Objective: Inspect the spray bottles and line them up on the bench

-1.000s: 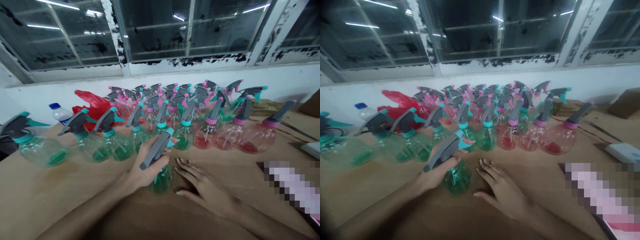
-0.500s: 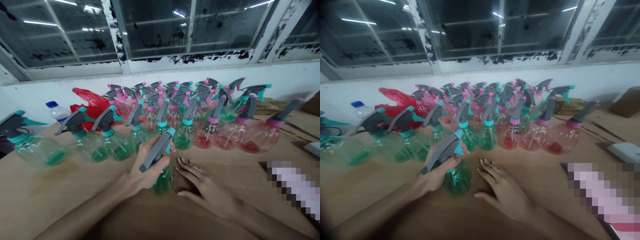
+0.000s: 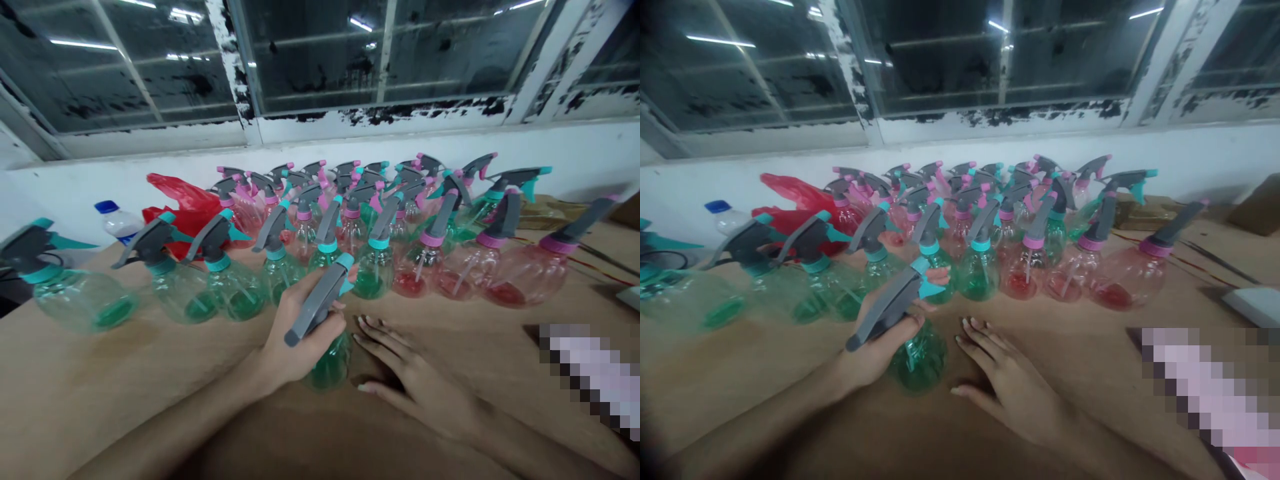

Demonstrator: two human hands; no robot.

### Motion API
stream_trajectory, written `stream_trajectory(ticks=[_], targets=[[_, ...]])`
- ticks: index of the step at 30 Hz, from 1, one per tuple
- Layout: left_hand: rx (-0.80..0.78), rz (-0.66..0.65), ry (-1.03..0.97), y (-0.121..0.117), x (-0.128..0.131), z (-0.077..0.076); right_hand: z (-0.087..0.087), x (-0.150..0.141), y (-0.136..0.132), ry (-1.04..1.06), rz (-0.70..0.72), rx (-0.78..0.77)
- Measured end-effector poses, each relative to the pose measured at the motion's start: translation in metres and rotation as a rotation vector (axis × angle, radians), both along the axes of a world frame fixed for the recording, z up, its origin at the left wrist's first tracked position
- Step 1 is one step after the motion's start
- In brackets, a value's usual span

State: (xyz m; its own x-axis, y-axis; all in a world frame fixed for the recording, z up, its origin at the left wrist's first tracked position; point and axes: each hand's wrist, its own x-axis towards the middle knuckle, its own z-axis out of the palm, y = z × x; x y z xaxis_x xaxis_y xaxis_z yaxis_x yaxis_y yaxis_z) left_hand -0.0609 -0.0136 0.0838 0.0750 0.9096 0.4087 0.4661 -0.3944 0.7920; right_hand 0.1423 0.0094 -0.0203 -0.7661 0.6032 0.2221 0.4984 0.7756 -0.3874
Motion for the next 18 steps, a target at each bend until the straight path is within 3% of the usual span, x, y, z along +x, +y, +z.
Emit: stream_trajectory(ticks=[18], targets=[[-0.032,-0.044,-0.003,0.0006,-0.0006,0.002,-0.0006,0.0001,0.0006,0.018,0.005,0.018]])
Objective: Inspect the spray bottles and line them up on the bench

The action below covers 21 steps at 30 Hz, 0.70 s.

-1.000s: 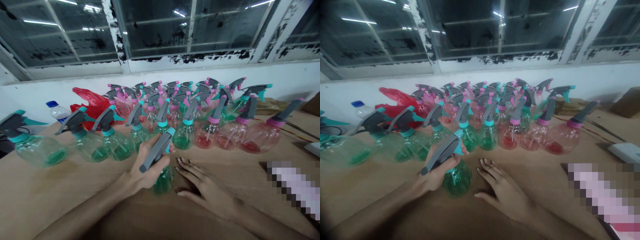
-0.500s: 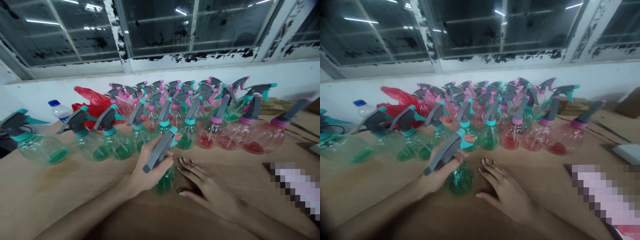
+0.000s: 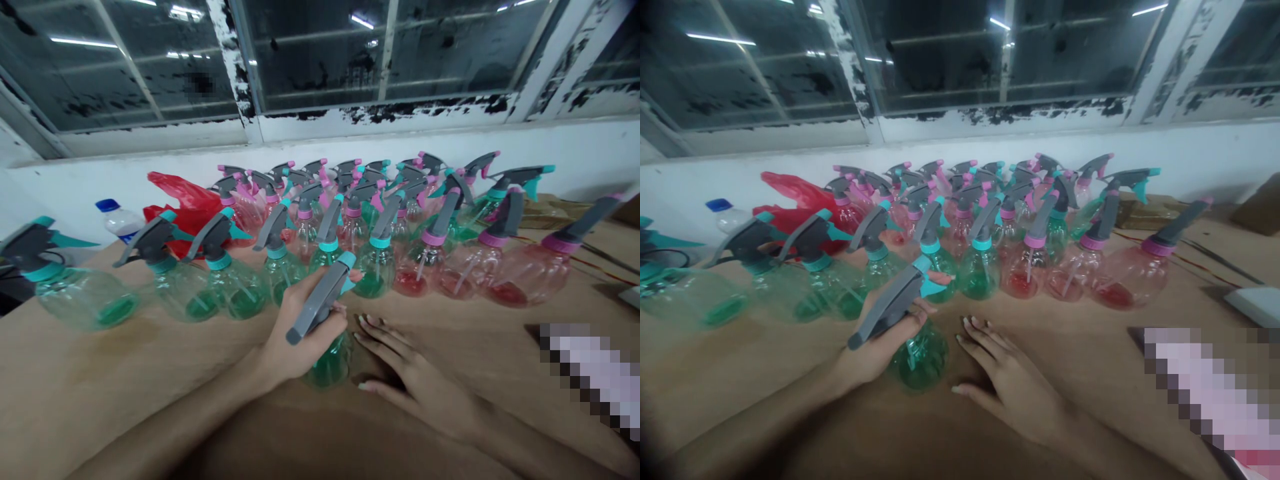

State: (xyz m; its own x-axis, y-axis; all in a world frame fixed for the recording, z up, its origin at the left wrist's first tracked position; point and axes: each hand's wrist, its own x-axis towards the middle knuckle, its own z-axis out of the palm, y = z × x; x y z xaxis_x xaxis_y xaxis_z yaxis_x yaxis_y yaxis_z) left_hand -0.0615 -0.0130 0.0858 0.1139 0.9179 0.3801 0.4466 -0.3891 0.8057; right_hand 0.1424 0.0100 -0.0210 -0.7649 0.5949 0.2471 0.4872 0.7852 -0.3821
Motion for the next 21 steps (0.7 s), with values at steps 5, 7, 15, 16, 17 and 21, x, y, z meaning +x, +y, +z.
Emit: stream_trajectory(ticks=[5,7,15,16,17,21], targets=[[-0.001,-0.003,0.02,0.0,-0.001,-0.004,-0.001,0.0,0.0,-0.003,-0.01,0.004],[-0.009,-0.001,0.025,0.0,-0.002,-0.004,0.0,0.0,-0.001,-0.011,-0.008,0.003],[0.0,0.042,0.026,0.0,-0.002,-0.009,0.0,0.0,0.0,0.001,-0.004,-0.022],[-0.006,0.043,0.026,0.0,-0.003,-0.01,-0.001,0.0,0.0,0.007,-0.002,-0.021],[-0.01,0.04,0.021,0.0,-0.003,-0.011,-0.001,0.0,0.0,0.011,0.001,-0.018],[-0.032,0.027,-0.015,0.001,-0.005,-0.012,0.0,0.0,0.0,-0.001,0.001,-0.012]])
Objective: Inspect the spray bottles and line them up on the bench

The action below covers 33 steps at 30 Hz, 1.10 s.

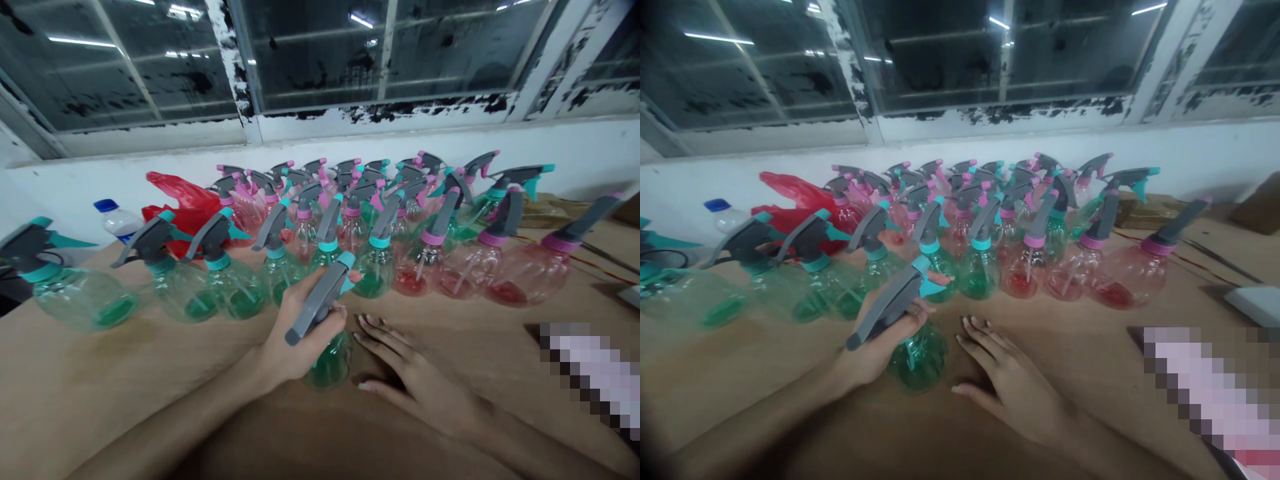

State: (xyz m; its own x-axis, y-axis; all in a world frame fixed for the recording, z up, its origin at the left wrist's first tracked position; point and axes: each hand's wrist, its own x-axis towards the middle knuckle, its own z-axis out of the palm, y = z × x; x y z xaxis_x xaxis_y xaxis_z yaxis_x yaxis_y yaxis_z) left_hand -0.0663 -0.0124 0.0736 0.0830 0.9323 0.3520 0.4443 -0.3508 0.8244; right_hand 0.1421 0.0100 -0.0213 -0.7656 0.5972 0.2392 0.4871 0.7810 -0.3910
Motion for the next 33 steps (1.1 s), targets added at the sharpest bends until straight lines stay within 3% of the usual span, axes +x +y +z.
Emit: stream_trajectory(ticks=[7,11,22,33], targets=[[-0.023,-0.046,0.039,-0.002,0.002,0.015,0.002,0.0,0.0,-0.039,0.0,0.004],[0.037,-0.01,0.094,-0.001,0.003,0.021,0.001,0.001,0.0,-0.04,-0.005,0.006],[0.035,-0.015,0.108,0.0,0.003,0.021,0.003,0.0,0.0,-0.015,0.0,0.021],[0.046,0.055,0.071,-0.002,0.008,0.009,0.0,0.0,0.0,-0.003,0.0,0.039]])
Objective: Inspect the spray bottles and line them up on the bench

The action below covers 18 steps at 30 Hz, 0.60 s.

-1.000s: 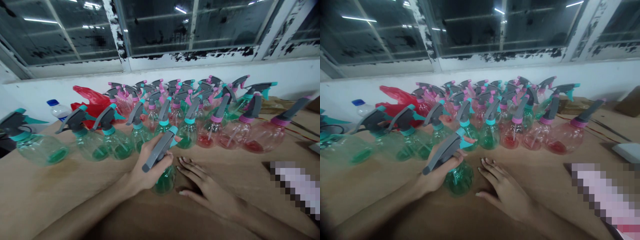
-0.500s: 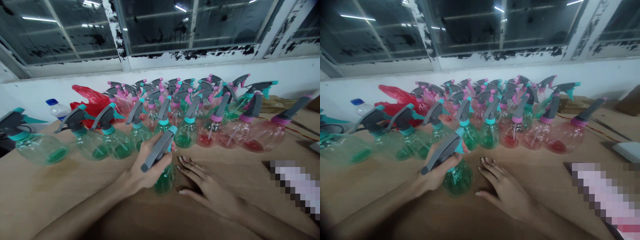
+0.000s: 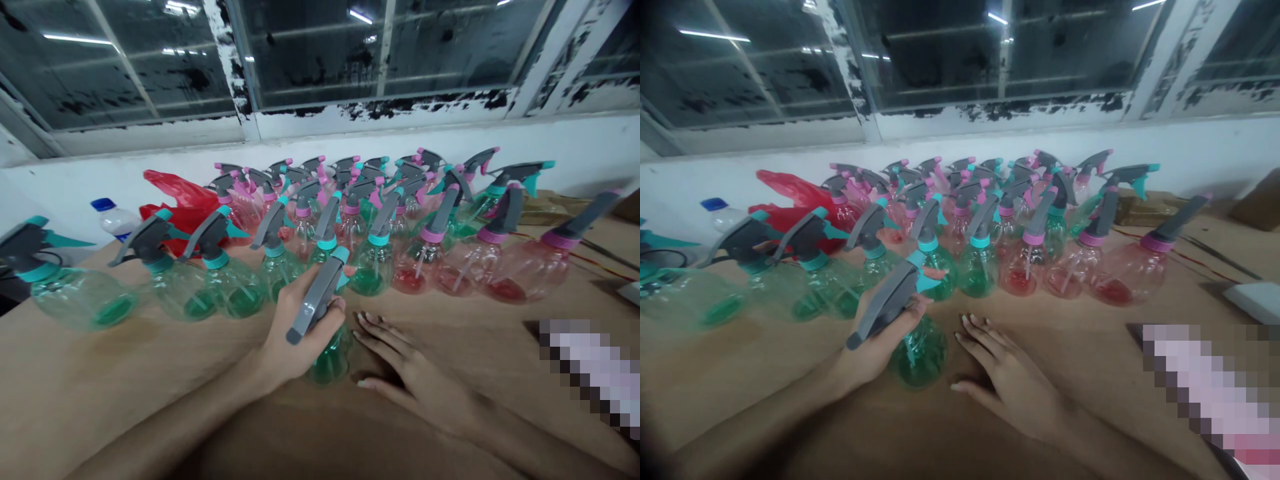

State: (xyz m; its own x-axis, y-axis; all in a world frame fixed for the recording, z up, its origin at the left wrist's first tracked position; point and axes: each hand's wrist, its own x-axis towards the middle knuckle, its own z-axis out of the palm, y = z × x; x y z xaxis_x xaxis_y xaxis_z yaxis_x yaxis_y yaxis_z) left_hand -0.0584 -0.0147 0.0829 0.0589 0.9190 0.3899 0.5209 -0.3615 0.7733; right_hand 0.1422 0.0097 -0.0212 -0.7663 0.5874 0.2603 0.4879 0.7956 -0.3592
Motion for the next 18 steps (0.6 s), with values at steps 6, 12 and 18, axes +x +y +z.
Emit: stream_trajectory(ticks=[6,12,18], targets=[[0.005,-0.001,0.01,0.0004,-0.0015,0.0011,0.0012,0.0001,0.0001,-0.009,-0.007,0.007],[0.025,-0.022,-0.009,0.0018,-0.001,0.001,0.0009,0.0004,0.0006,-0.033,-0.005,-0.003],[0.015,-0.011,0.008,0.0014,-0.0005,0.0013,0.0016,0.0003,0.0003,0.005,-0.002,-0.021]])
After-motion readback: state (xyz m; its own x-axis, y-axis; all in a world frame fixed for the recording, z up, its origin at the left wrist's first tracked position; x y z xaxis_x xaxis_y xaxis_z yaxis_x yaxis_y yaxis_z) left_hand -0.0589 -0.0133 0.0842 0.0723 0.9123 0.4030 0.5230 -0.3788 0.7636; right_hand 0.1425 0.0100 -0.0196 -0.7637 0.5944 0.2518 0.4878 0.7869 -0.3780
